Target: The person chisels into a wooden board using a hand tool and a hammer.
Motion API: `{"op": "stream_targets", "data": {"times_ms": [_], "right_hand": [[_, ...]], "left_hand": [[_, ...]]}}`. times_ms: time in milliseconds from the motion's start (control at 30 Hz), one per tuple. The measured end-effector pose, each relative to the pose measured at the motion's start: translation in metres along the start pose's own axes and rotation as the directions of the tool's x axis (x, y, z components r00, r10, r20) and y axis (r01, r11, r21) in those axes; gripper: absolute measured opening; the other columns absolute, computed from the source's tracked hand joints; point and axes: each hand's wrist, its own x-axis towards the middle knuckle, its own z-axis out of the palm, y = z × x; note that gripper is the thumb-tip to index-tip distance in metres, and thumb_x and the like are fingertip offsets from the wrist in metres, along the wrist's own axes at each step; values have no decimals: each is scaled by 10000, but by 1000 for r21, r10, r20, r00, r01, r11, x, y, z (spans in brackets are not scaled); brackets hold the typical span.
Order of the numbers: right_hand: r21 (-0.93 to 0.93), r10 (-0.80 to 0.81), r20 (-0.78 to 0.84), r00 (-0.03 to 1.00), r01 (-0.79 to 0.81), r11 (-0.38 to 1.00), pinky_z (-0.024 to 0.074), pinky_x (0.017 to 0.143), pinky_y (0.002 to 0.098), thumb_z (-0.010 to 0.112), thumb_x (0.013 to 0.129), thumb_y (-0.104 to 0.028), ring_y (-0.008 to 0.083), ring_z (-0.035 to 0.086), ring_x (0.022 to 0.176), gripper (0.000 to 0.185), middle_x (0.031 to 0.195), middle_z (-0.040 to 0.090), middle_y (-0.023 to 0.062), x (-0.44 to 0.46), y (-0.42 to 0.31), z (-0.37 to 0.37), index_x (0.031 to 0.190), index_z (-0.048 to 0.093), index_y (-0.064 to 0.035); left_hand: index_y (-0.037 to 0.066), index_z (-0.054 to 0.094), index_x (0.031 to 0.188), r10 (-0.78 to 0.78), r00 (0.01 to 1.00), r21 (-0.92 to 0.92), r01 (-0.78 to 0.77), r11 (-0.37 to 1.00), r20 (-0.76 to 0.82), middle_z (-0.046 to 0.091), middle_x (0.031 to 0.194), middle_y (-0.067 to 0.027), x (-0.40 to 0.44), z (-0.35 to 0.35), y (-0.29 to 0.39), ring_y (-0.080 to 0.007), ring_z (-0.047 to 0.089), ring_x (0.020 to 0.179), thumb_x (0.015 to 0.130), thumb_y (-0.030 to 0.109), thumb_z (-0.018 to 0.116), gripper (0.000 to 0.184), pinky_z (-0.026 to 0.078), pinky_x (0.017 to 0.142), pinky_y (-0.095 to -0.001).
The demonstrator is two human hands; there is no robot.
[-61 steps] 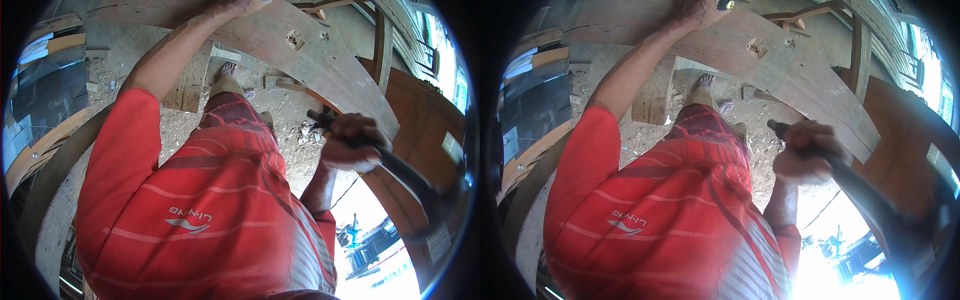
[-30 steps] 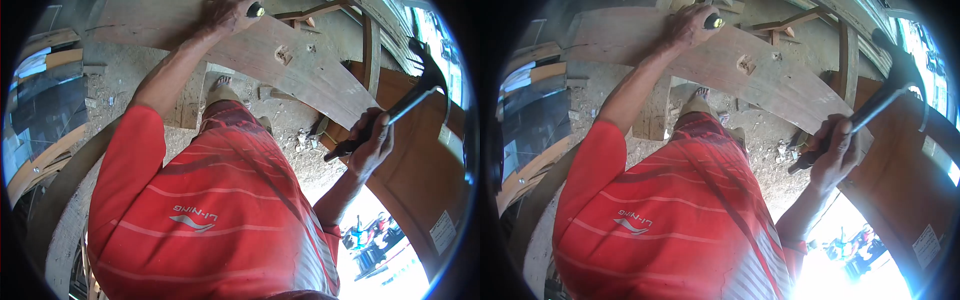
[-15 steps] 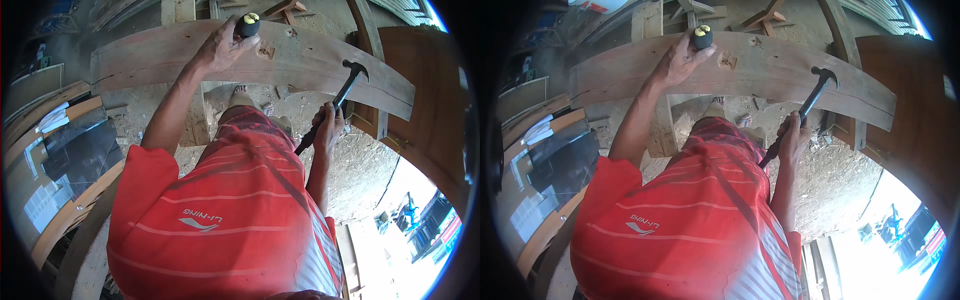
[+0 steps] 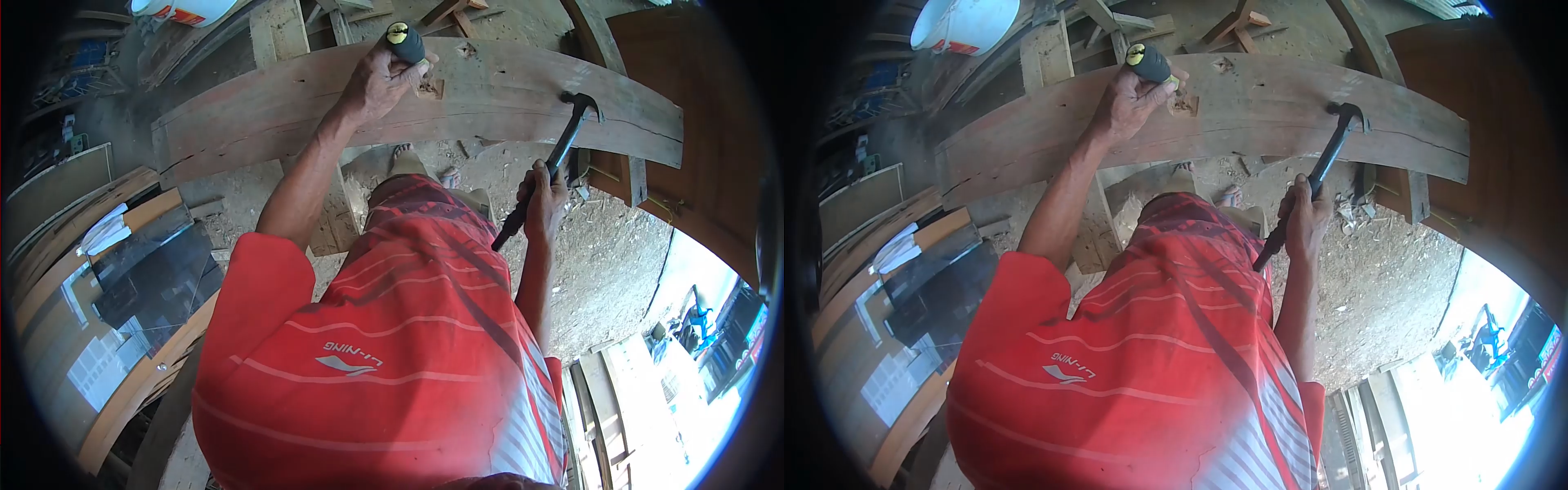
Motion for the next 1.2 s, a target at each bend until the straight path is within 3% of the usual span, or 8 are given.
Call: {"op": "stream_targets", "data": {"times_ms": [133, 333, 600, 667, 867, 1000, 1067, 1200], "right_hand": [[-3, 46, 76, 996, -46, 999, 400, 444, 255, 659, 1012, -340, 103, 539, 488, 312, 609, 544, -1, 3, -2, 1, 835, 570, -98], [-30, 13, 27, 1000, -13, 999, 390, 438, 262, 679, 1006, -368, 97, 526, 484, 337, 587, 523, -13, 1, 2, 16, 830, 560, -106], [-213, -175, 41, 984, 180, 960, 381, 451, 265, 650, 1022, -365, 80, 483, 479, 364, 582, 507, -15, -18, -17, 49, 824, 534, -82], [-266, -223, 88, 971, 239, 934, 387, 466, 268, 652, 1021, -366, 81, 484, 483, 366, 577, 505, -10, -23, -29, 56, 837, 537, -71], [-409, -254, 212, 944, 321, 854, 440, 540, 287, 667, 1011, -393, 95, 550, 568, 369, 655, 557, 10, -47, -80, 77, 982, 605, -30], [-589, -365, 281, 888, 460, 665, 443, 600, 316, 671, 1003, -411, 130, 522, 632, 384, 710, 551, 34, -53, -96, 82, 988, 626, -30], [-622, -329, 317, 889, 457, 635, 449, 638, 339, 669, 1001, -421, 158, 522, 669, 400, 735, 555, 56, -57, -104, 84, 1018, 639, -23], [-666, -282, 350, 893, 449, 596, 450, 665, 353, 668, 1001, -430, 188, 520, 696, 424, 753, 556, 80, -58, -108, 84, 1064, 652, -11]], "left_hand": [[7, 513, 1274, 4, 997, -85, 2, 996, 75, 715, 1170, -110, -1, -7, -4, -185, 704, 1074, 1036, 171, 642, 317, 584, 945, -338], [8, 527, 1271, -20, 997, -176, 34, 984, 80, 713, 1141, -104, -3, -8, -8, -185, 700, 1058, 1036, 203, 647, 329, 581, 934, -350], [18, 511, 1333, 30, 989, -168, -6, 986, 145, 708, 1195, -97, -3, -11, -15, -187, 689, 1111, 1030, 154, 641, 356, 574, 963, -340], [41, 478, 1405, 34, 986, -143, -11, 990, 161, 691, 1203, -104, -3, -12, -17, -167, 675, 1098, 1042, 121, 612, 394, 568, 948, -318], [17, 520, 1337, 2, 988, -226, 34, 974, 157, 720, 1200, -97, -3, -11, -18, -208, 678, 1187, 1016, 160, 662, 379, 561, 1021, -353], [21, 506, 1357, 57, 989, -167, -34, 985, 136, 707, 1206, -97, -4, -10, -26, -196, 680, 1149, 1024, 152, 648, 385, 555, 1001, -346], [27, 498, 1354, 66, 988, -127, -49, 991, 138, 695, 1183, -88, -4, -9, -29, -169, 678, 1088, 1043, 132, 614, 348, 554, 963, -331], [30, 512, 1369, 96, 983, -126, -77, 989, 159, 695, 1210, -94, -3, -11, -33, -203, 678, 1128, 1022, 168, 655, 400, 551, 985, -360]]}}
